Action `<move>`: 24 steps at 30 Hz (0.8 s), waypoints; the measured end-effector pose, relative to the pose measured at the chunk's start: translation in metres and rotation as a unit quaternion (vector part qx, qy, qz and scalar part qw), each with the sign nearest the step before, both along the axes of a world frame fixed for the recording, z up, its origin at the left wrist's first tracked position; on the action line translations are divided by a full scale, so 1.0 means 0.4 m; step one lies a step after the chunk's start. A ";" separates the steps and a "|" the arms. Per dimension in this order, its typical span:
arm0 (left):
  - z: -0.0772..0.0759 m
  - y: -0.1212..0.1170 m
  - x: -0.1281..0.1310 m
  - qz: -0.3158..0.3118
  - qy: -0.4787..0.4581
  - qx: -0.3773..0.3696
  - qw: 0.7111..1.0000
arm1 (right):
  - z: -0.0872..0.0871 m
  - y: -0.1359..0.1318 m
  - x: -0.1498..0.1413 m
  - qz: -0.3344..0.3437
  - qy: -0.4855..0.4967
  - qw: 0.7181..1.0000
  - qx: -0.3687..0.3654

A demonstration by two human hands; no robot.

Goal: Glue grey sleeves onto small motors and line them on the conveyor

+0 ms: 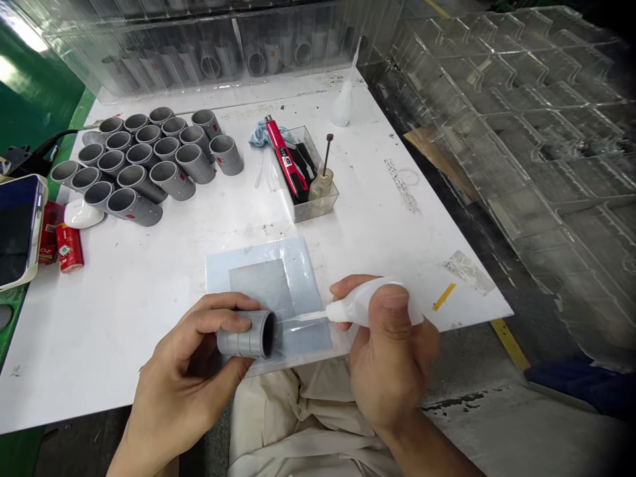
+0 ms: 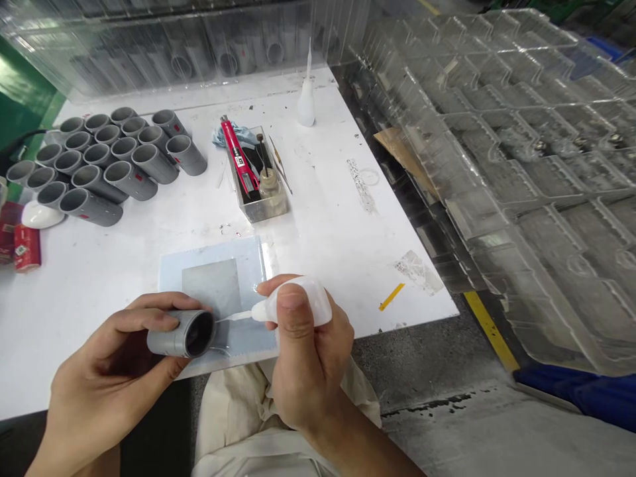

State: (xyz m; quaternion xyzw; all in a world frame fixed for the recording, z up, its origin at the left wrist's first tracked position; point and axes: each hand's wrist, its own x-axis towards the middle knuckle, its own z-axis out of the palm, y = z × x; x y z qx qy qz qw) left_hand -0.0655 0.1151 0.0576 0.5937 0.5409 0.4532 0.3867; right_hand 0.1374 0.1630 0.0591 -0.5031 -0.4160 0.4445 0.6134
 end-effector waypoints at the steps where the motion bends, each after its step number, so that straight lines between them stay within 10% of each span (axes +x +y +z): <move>1: 0.000 0.000 0.000 0.001 0.003 0.000 1.000 | 0.000 0.000 -0.001 -0.002 -0.002 1.000 0.000; 13: -0.001 -0.001 -0.002 0.008 0.021 -0.004 1.000 | 0.001 0.006 0.014 -0.022 0.057 0.998 0.010; 19: -0.018 -0.016 -0.012 0.051 0.078 -0.015 0.996 | 0.011 0.087 0.107 -0.138 0.053 0.988 0.052; 24: -0.062 -0.028 -0.020 0.097 0.098 -0.031 0.990 | 0.025 0.270 0.181 0.068 -0.204 0.976 0.021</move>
